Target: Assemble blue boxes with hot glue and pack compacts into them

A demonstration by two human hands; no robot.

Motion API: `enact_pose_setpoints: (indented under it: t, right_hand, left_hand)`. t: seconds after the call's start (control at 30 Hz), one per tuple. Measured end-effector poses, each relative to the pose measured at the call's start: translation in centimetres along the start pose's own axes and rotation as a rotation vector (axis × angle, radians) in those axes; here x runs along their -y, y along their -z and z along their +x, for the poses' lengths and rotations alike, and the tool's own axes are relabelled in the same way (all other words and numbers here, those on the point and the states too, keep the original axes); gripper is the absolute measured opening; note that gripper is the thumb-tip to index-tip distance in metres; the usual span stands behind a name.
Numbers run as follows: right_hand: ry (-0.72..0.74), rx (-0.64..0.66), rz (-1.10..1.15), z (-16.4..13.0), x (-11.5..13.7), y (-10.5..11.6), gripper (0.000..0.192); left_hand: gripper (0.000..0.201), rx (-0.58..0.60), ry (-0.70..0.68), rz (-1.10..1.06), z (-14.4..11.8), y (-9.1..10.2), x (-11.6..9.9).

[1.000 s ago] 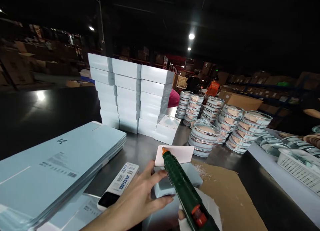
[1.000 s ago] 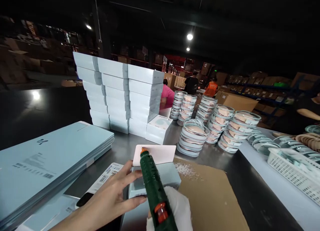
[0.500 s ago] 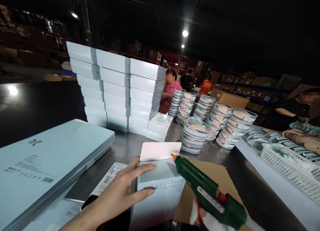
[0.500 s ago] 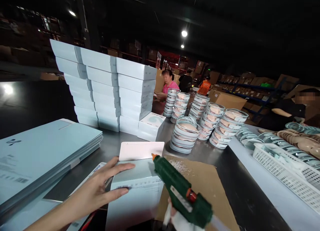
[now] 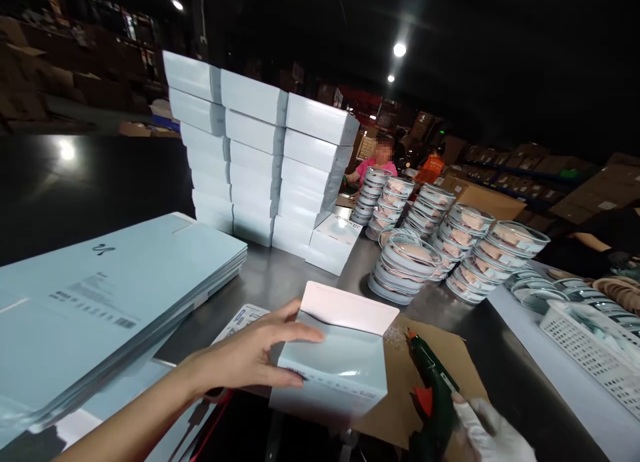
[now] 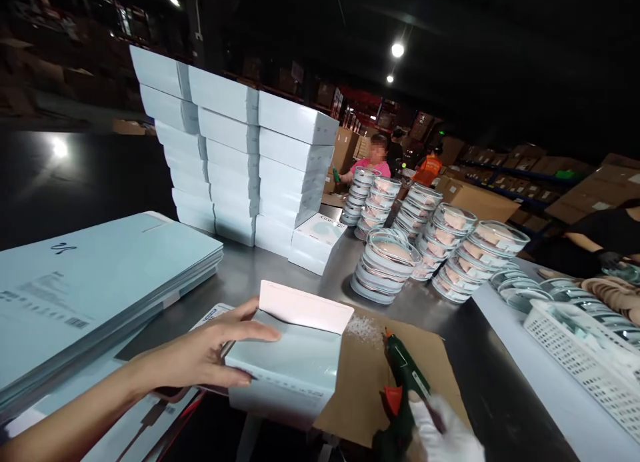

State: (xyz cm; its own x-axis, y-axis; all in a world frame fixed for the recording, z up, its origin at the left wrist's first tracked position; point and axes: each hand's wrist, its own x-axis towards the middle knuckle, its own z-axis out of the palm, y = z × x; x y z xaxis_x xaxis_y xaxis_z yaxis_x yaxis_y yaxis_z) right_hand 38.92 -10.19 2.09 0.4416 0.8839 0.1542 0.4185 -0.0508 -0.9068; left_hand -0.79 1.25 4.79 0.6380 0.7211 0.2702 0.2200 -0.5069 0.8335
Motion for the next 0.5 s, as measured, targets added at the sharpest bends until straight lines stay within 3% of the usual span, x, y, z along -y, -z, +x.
enact_pose_setpoints:
  t: [0.07, 0.1, 0.17, 0.23, 0.33, 0.4, 0.5]
  right_hand:
    - [0.158, 0.051, 0.098, 0.2, 2.2, -2.5, 0.074]
    - [0.266, 0.158, 0.175, 0.3, 3.2, -4.1, 0.098]
    - [0.403, 0.387, 0.256, 0.4, 4.7, -6.8, 0.114]
    - [0.470, 0.500, 0.228, 0.4, 5.0, -8.4, 0.100]
    - [0.608, 0.469, 0.110, 0.2, 4.5, -8.7, 0.073]
    - [0.740, 0.464, 0.043, 0.0, 4.9, -8.7, 0.064]
    - [0.945, 0.484, 0.018, -0.2, 6.6, -9.0, 0.059]
  left_hand:
    - [0.050, 0.006, -0.021, -0.020, 0.0, 0.0, 0.1]
    - [0.050, 0.013, -0.008, -0.019, -0.1, -0.1, 0.3]
    - [0.048, 0.012, 0.010, -0.028, -0.3, -0.8, 1.0]
    - [0.050, -0.081, -0.060, -0.144, -0.6, -2.0, 2.2]
    - [0.060, -0.269, -0.294, -0.328, -0.7, -3.5, 3.7]
    - [0.053, -0.256, -0.377, -0.297, -0.8, -3.7, 3.9]
    - [0.025, -0.126, -0.367, -0.092, -0.8, -2.7, 2.9]
